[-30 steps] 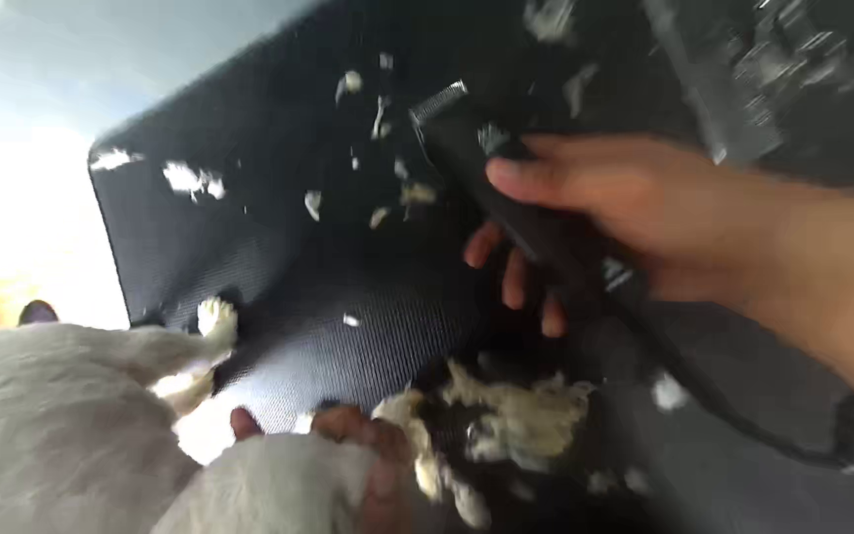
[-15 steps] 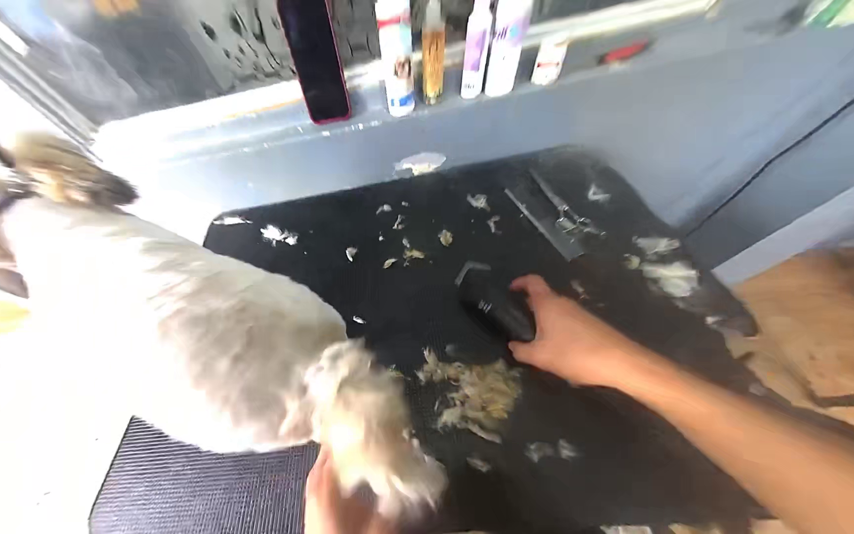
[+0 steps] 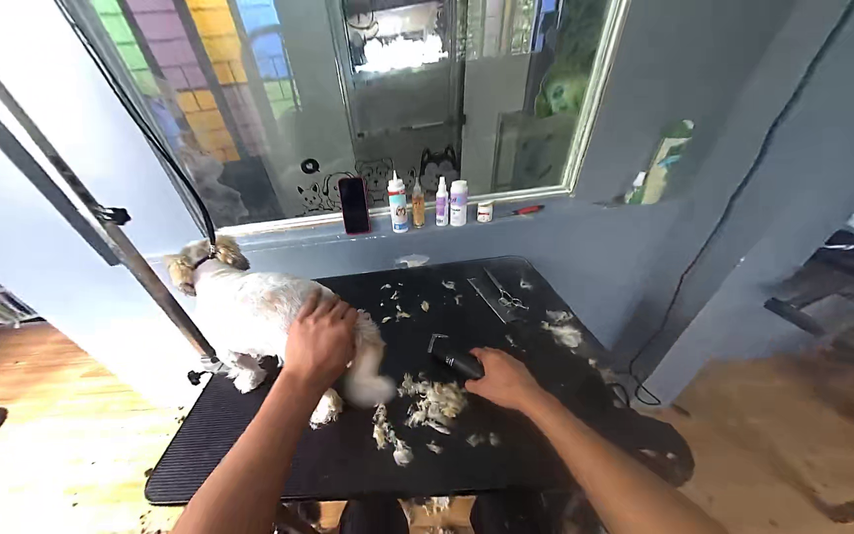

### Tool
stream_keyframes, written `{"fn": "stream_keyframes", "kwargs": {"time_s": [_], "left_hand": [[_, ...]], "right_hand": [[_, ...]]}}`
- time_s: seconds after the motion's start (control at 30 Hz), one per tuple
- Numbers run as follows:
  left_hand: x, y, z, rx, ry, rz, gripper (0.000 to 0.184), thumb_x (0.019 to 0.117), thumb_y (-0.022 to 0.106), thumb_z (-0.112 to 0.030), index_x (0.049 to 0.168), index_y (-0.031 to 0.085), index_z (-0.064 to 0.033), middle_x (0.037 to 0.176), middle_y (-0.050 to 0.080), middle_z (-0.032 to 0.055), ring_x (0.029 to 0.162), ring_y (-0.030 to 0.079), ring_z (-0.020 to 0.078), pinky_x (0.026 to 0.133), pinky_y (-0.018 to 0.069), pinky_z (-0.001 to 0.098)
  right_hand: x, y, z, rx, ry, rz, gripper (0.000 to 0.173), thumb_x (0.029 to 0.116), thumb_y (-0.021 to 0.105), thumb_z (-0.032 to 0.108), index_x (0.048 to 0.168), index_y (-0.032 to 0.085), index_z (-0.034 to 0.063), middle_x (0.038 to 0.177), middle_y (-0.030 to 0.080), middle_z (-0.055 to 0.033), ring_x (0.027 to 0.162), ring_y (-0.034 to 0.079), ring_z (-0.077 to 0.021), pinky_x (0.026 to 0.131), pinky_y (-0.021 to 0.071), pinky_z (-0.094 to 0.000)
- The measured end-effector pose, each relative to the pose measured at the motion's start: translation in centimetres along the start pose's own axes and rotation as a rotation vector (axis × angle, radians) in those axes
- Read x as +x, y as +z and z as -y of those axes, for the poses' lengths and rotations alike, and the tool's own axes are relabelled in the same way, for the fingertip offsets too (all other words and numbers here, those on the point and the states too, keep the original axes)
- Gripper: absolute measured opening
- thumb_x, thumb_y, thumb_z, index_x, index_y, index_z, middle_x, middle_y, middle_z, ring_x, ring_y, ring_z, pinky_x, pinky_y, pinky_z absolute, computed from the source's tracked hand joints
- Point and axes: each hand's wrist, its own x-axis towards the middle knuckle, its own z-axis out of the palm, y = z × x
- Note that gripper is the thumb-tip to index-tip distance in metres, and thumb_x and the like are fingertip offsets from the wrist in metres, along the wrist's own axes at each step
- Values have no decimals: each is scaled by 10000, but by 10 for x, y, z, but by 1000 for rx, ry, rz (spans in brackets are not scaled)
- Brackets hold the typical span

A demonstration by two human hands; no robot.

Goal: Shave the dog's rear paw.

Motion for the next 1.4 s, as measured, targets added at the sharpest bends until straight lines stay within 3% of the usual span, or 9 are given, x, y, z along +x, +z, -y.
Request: {"fn": "stream_keyframes", "kwargs": {"time_s": [0.23, 0.47, 0.57, 0.67, 0.8, 0.9, 0.97, 1.2, 1.4], "left_hand": [[-9, 3, -61, -250, -58, -271, 274, 894, 638, -291, 742, 706, -74, 721, 702, 82, 716, 721, 266, 651, 589, 477], [-35, -8, -188, -666, 201, -377, 452, 1069, 466, -349, 741, 652, -100, 629, 623, 30, 590, 660, 184, 547, 564, 373], [-69, 1, -202, -809, 279, -314, 221, 1046, 560, -245, 951, 690, -95, 759, 665, 55, 657, 674, 196, 587, 582, 357], [-99, 13, -181, -852, 20, -63, 466, 916, 689, -185, 1378, 633, -226, 1234, 675, 141, 1102, 675, 306, 910, 582, 489], [-112, 33, -122, -1274, -344, -80, 657, 849, 821, -291, 1400, 576, -30, 1434, 524, 220, 1256, 603, 238, 1009, 569, 388], [-116, 27, -100, -1588, -147, -55, 753, 819, 872, -259, 1446, 538, -8, 1502, 507, 182, 1354, 545, 250, 1130, 499, 431], [-117, 22, -103, -1703, 10, -139, 442, 837, 858, -189, 1219, 708, -26, 1351, 653, 138, 1299, 596, 267, 1110, 513, 462], [-159, 21, -100, -1938, -96, -180, 464, 753, 919, -189, 1147, 726, -40, 1241, 663, 98, 1146, 654, 197, 933, 604, 350], [-172, 20, -93, -1919, -86, -144, 443, 799, 889, -194, 1156, 701, -11, 1277, 647, 138, 1181, 643, 241, 972, 590, 390]], "right_hand": [[3, 0, 7, -32, 46, 32, 728, 805, 731, 558, 1399, 608, 156, 1341, 647, -112, 1264, 599, -317, 1044, 473, -593], [-6, 1, 13, -90, -4, -1, 681, 853, 682, 548, 1412, 589, 170, 1323, 663, -124, 1225, 632, -325, 999, 505, -598], [-9, -3, 21, -159, 17, 35, 665, 916, 640, 531, 1428, 575, 112, 1380, 625, -137, 1278, 597, -330, 1038, 482, -594], [-18, -18, 31, -227, 96, 75, 597, 906, 639, 467, 1347, 600, 66, 1308, 648, -159, 1243, 609, -347, 1005, 496, -590], [-66, -37, 39, 166, -47, 79, 647, 833, 766, 463, 1352, 589, 119, 1166, 688, -134, 1036, 690, -283, 922, 566, -537], [-110, -46, 53, 386, -252, 374, 532, 849, 828, 340, 1297, 635, 126, 1012, 717, -102, 721, 708, -220, 680, 629, -443], [-127, -36, 58, 525, -325, 502, 457, 858, 823, 288, 1248, 661, 114, 940, 726, -73, 647, 689, -182, 613, 624, -387], [-143, 10, 55, 992, -356, 821, 316, 945, 688, 288, 1166, 667, 63, 819, 681, -66, 601, 638, -155, 541, 573, -340], [-151, 19, 73, 725, -410, 669, 325, 958, 717, 278, 1152, 636, 29, 769, 689, -94, 590, 669, -210, 576, 605, -414]]}}
